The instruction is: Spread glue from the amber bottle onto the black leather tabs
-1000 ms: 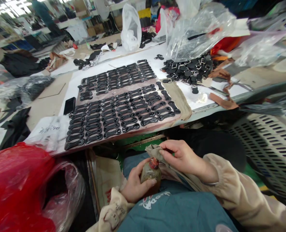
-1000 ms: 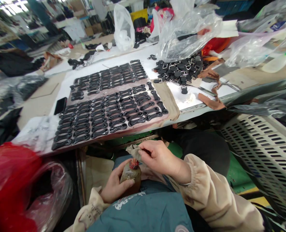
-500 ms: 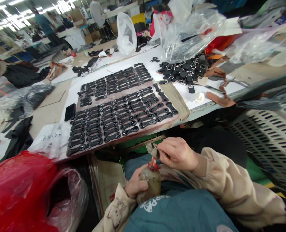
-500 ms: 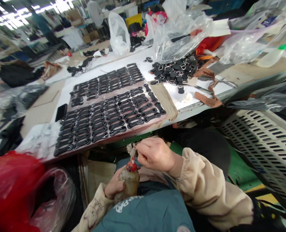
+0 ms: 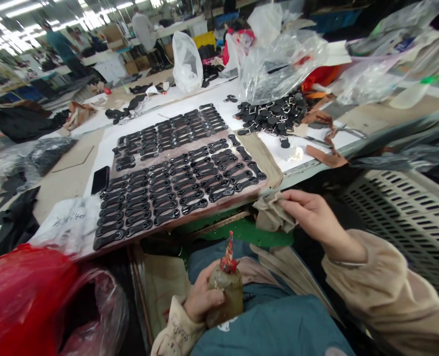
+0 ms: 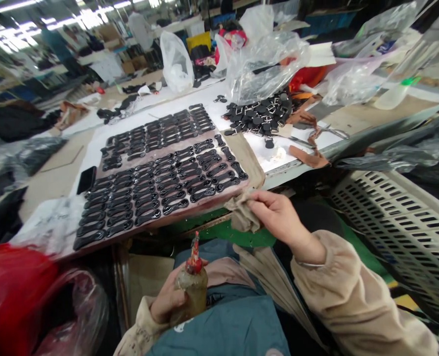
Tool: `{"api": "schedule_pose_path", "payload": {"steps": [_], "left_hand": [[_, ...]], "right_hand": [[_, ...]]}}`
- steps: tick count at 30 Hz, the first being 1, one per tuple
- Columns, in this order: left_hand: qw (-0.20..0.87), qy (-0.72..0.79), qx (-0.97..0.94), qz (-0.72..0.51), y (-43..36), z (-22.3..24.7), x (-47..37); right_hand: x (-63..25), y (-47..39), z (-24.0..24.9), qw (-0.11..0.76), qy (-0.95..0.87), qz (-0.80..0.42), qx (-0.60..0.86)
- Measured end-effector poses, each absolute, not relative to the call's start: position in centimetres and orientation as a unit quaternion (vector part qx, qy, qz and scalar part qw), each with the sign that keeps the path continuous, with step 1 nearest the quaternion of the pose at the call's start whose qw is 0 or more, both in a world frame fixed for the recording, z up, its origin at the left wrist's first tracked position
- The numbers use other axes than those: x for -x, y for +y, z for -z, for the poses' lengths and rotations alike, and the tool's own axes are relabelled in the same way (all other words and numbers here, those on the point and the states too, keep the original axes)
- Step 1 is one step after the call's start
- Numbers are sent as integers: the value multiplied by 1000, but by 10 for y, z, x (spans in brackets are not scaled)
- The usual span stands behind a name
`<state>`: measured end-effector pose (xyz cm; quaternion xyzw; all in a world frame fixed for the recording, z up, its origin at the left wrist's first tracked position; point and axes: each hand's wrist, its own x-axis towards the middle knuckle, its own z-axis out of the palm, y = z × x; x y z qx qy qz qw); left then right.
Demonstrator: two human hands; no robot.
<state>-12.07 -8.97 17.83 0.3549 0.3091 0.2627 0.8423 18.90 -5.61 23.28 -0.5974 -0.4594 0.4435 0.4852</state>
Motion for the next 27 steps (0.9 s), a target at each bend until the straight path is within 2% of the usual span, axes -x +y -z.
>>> {"api": "schedule_pose_path", "payload": {"steps": [5,8,11,14,16,18,22,24,27], "left_hand": [[843,275,-369,-278,-85,-192,109],[843,293,-355,-279,-84,-194,111],[817,332,-391,-263,-79,-195,119],[781,356,-469,-208,-71,-199,127],[770,354,-505,-163,-66,-204,129],[767,346,-524,-132,-63,-209,128],[767,330,-542,-95,-59,-213,121],[772,324,-540,-86,-60,-211,119],[776,327,-532,-89,-65,-210,120]], "right_hand": [[-127,-66,-222,421,-437,-638,474],[-114,-65,-210,442,-398,-675,438],[-125,-61,-209,519,-388,-598,472],[-144,-59,-226,539,-507,-422,523],[-151,-59,-244,483,-651,-323,488],[-152,-59,-258,385,-788,-260,405],[-146,-57,-266,199,-908,-163,331],[-146,-56,-266,151,-921,-143,328],[-144,-56,-269,137,-927,-126,327]]}}
